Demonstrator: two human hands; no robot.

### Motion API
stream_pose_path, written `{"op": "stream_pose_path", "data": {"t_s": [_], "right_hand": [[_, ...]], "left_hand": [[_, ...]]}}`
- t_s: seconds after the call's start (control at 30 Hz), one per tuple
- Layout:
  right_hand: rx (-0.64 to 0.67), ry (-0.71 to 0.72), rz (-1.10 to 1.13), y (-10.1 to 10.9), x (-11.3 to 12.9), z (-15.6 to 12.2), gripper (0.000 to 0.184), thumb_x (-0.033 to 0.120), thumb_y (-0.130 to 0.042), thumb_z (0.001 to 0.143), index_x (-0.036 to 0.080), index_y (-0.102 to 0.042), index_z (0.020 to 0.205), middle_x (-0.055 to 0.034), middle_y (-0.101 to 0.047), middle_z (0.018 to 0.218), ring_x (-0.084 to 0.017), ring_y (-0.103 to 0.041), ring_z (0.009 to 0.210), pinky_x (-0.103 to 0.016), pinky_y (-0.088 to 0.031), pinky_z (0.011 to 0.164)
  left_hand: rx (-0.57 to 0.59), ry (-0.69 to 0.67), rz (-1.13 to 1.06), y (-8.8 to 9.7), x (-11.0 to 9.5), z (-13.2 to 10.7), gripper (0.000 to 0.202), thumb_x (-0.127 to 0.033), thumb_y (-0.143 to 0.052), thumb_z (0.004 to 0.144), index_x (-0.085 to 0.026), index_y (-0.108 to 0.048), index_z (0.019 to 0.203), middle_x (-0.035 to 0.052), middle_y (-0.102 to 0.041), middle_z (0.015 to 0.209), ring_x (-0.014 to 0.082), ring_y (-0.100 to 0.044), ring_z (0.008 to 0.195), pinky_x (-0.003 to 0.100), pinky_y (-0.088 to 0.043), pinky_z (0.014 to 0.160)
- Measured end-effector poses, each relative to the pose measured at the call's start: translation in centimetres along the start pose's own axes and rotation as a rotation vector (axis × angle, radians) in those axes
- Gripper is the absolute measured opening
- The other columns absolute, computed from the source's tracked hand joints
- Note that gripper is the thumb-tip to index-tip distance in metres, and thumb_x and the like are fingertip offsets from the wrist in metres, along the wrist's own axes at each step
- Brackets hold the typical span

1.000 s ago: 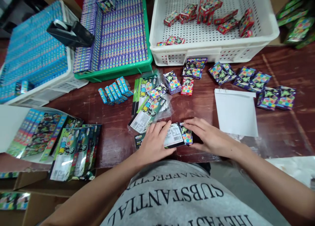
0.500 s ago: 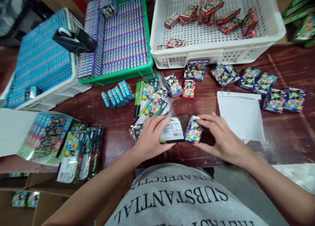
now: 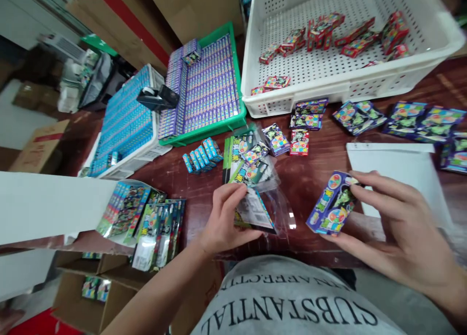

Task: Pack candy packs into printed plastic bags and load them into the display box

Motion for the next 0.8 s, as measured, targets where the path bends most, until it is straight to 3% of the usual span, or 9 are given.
{"op": "stream_pose_path", "data": {"t_s": [0.07, 0.17, 0.27, 0.37, 0.43, 0.53, 0.63, 0.7, 0.8], "right_hand": [[0.020, 0.093, -0.064, 0.3, 0.5, 0.5, 0.091, 0.031, -0.079, 0.083, 0.040, -0.029, 0.159, -0.0068, -0.050, 0.148, -0.038, -0.052, 0.132, -0.063, -0.040, 0.118], [0.214, 0.199, -0.073, 0.0, 0.7, 1.1, 0.078, 0.025, -0.069, 0.091, 0.029, -0.031, 0.159, -0.0099, -0.055, 0.147, -0.033, -0.054, 0.133, -0.060, -0.037, 0.121], [0.382, 0.203, -0.033, -0.6, 0.4, 1.0, 0.060, 0.028, -0.062, 0.096, 0.023, -0.043, 0.153, -0.0124, -0.060, 0.143, -0.031, -0.056, 0.133, -0.063, -0.038, 0.119], [0.484, 0.204, 0.025, -0.9, -0.2, 0.5, 0.055, 0.028, -0.064, 0.094, 0.020, -0.049, 0.147, -0.0137, -0.060, 0.142, -0.030, -0.056, 0.133, -0.062, -0.036, 0.120], [0.508, 0.183, 0.058, -1.0, -0.9, 0.3, 0.055, 0.032, -0.068, 0.092, 0.019, -0.051, 0.143, -0.0154, -0.056, 0.145, -0.030, -0.053, 0.136, -0.061, -0.037, 0.119], [0.425, 0.083, 0.018, -1.2, -2.2, 0.5, 0.057, 0.047, -0.073, 0.087, 0.017, -0.056, 0.133, -0.0184, -0.051, 0.145, -0.033, -0.048, 0.139, -0.063, -0.035, 0.118], [0.439, 0.036, -0.008, -1.4, -3.4, 0.8, 0.057, 0.049, -0.073, 0.086, 0.021, -0.058, 0.133, -0.0147, -0.057, 0.137, -0.032, -0.052, 0.133, -0.065, -0.027, 0.121], [0.509, 0.032, 0.042, -1.4, -4.1, 0.9, 0.067, 0.045, -0.073, 0.087, 0.023, -0.049, 0.146, -0.0135, -0.058, 0.138, -0.031, -0.053, 0.131, -0.064, -0.024, 0.122], [0.501, 0.002, 0.180, -1.3, -4.8, 0.7, 0.099, 0.038, -0.074, 0.088, 0.021, -0.011, 0.163, -0.0173, -0.051, 0.148, -0.029, -0.046, 0.140, -0.059, -0.024, 0.124]], "left_hand": [[0.135, -0.075, -0.012, -0.3, -0.6, 0.6, 0.099, -0.054, -0.077, 0.080, -0.023, -0.024, 0.157, 0.0162, -0.051, 0.132, 0.0329, -0.053, 0.121, 0.050, -0.048, 0.104], [0.216, -0.117, -0.012, -0.7, -1.2, 1.5, 0.095, -0.048, -0.076, 0.084, -0.025, -0.023, 0.158, 0.0154, -0.055, 0.133, 0.0325, -0.054, 0.122, 0.051, -0.046, 0.106], [0.281, -0.110, -0.040, -1.1, -1.5, 2.2, 0.092, -0.046, -0.076, 0.085, -0.024, -0.024, 0.158, 0.0158, -0.055, 0.136, 0.0333, -0.053, 0.125, 0.051, -0.045, 0.107], [0.381, -0.095, -0.111, -2.0, -1.8, 2.6, 0.090, -0.043, -0.077, 0.083, -0.023, -0.028, 0.156, 0.0151, -0.055, 0.137, 0.0336, -0.051, 0.128, 0.052, -0.044, 0.109], [0.419, -0.056, -0.153, -2.8, -2.1, 2.9, 0.090, -0.040, -0.079, 0.081, -0.024, -0.030, 0.155, 0.0143, -0.054, 0.139, 0.0332, -0.049, 0.129, 0.053, -0.043, 0.111], [0.425, 0.022, -0.170, -4.4, -2.1, 3.7, 0.089, -0.034, -0.080, 0.077, -0.025, -0.033, 0.152, 0.0134, -0.052, 0.140, 0.0328, -0.048, 0.130, 0.053, -0.042, 0.113], [0.453, 0.036, -0.165, -6.0, -1.9, 4.5, 0.087, -0.031, -0.079, 0.075, -0.025, -0.035, 0.150, 0.0127, -0.051, 0.140, 0.0330, -0.048, 0.131, 0.053, -0.043, 0.112], [0.474, 0.010, -0.151, -7.2, -1.7, 5.0, 0.087, -0.031, -0.078, 0.075, -0.025, -0.035, 0.150, 0.0126, -0.052, 0.140, 0.0336, -0.049, 0.130, 0.053, -0.044, 0.111], [0.422, -0.028, -0.100, -8.9, -1.5, 6.1, 0.084, -0.030, -0.074, 0.078, -0.025, -0.033, 0.151, 0.0129, -0.054, 0.139, 0.0341, -0.052, 0.128, 0.053, -0.046, 0.108]]}}
Point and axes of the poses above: each hand's wrist, its own z-axis towards the middle knuckle, its own y-axis out of the back of the hand, x = y × z, the point moved 1 cm from there along z, towards the middle knuckle
